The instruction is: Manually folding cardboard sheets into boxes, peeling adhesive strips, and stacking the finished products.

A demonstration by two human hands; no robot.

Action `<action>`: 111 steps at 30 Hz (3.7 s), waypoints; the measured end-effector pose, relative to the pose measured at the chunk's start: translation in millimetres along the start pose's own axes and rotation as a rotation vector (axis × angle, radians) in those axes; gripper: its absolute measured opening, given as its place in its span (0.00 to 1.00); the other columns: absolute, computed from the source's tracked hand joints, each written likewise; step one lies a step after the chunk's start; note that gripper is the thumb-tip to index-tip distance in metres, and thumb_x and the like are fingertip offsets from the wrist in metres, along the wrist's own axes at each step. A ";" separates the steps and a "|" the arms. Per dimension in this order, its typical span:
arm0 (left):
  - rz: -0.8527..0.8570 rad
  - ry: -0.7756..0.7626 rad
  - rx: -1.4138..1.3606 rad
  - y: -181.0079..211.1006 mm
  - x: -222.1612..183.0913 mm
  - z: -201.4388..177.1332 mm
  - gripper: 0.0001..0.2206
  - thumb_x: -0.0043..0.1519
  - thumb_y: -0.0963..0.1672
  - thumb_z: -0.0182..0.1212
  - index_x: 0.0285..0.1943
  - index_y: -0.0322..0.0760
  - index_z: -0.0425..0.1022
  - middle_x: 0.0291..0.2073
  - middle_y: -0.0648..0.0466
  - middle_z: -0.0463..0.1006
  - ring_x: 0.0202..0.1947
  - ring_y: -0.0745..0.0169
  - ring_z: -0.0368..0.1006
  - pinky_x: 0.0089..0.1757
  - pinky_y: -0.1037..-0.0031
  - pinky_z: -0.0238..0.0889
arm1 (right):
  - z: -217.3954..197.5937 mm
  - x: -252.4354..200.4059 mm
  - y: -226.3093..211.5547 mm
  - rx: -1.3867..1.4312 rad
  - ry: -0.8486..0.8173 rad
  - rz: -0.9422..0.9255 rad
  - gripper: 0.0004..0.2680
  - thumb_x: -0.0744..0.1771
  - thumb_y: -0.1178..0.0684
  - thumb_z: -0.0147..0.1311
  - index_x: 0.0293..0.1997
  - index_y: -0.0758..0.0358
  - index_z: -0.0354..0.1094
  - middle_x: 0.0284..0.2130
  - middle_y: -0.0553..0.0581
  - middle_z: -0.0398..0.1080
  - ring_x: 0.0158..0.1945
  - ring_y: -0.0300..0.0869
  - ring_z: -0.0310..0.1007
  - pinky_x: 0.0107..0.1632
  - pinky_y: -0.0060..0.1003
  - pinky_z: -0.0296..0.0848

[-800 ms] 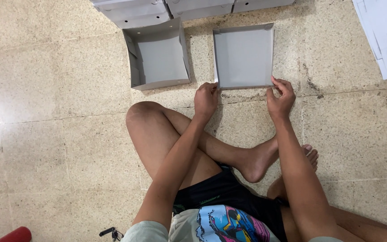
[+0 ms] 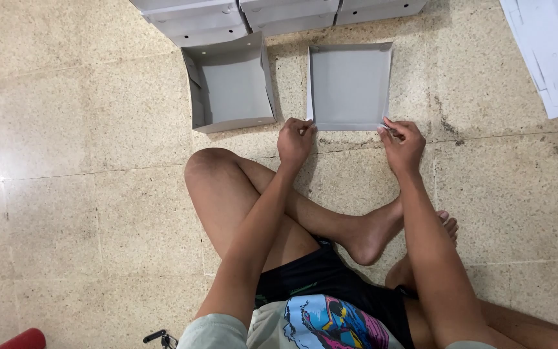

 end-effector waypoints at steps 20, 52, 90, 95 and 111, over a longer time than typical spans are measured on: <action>-0.119 0.020 -0.118 -12.0 -2.0 -4.0 0.07 0.58 0.41 0.67 0.45 0.39 0.83 0.32 0.48 0.81 0.38 0.43 0.80 0.40 0.54 0.74 | -2.6 2.0 0.3 0.141 -0.086 0.074 0.08 0.67 0.57 0.68 0.50 0.60 0.77 0.40 0.61 0.73 0.39 0.41 0.73 0.43 0.34 0.73; -0.040 -0.037 -0.077 -4.9 -6.6 -6.6 0.08 0.59 0.39 0.63 0.46 0.34 0.82 0.35 0.45 0.80 0.38 0.42 0.80 0.40 0.52 0.75 | -0.7 -1.0 0.4 0.079 -0.062 0.020 0.07 0.68 0.57 0.65 0.50 0.64 0.76 0.42 0.62 0.73 0.42 0.45 0.74 0.44 0.37 0.73; 0.717 -0.230 0.557 53.1 -41.0 50.6 0.09 0.61 0.37 0.57 0.44 0.43 0.80 0.42 0.55 0.74 0.62 0.55 0.61 0.62 0.53 0.46 | -11.1 4.9 22.2 -0.059 0.197 -0.042 0.08 0.68 0.59 0.60 0.51 0.59 0.77 0.43 0.56 0.70 0.41 0.45 0.75 0.39 0.32 0.73; 0.794 -0.201 0.406 62.8 -48.3 58.1 0.07 0.61 0.41 0.61 0.45 0.44 0.81 0.31 0.56 0.77 0.49 0.62 0.68 0.62 0.51 0.43 | -9.5 3.9 30.2 0.001 0.241 -0.076 0.13 0.69 0.63 0.54 0.61 0.70 0.66 0.47 0.66 0.65 0.48 0.53 0.72 0.38 0.35 0.79; 0.658 -0.075 -0.251 106.4 -34.7 24.0 0.13 0.57 0.42 0.68 0.51 0.42 0.80 0.30 0.57 0.80 0.37 0.63 0.74 0.55 0.66 0.57 | 44.8 -12.4 -8.9 0.581 -0.226 0.538 0.09 0.72 0.43 0.45 0.53 0.52 0.61 0.45 0.48 0.70 0.36 0.37 0.75 0.41 0.33 0.79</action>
Point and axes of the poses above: each hand's wrist, its own x-axis towards the middle knuckle, its own z-axis out of the palm, y = z × x, the point moved 8 cm from there along x, towards the middle knuckle
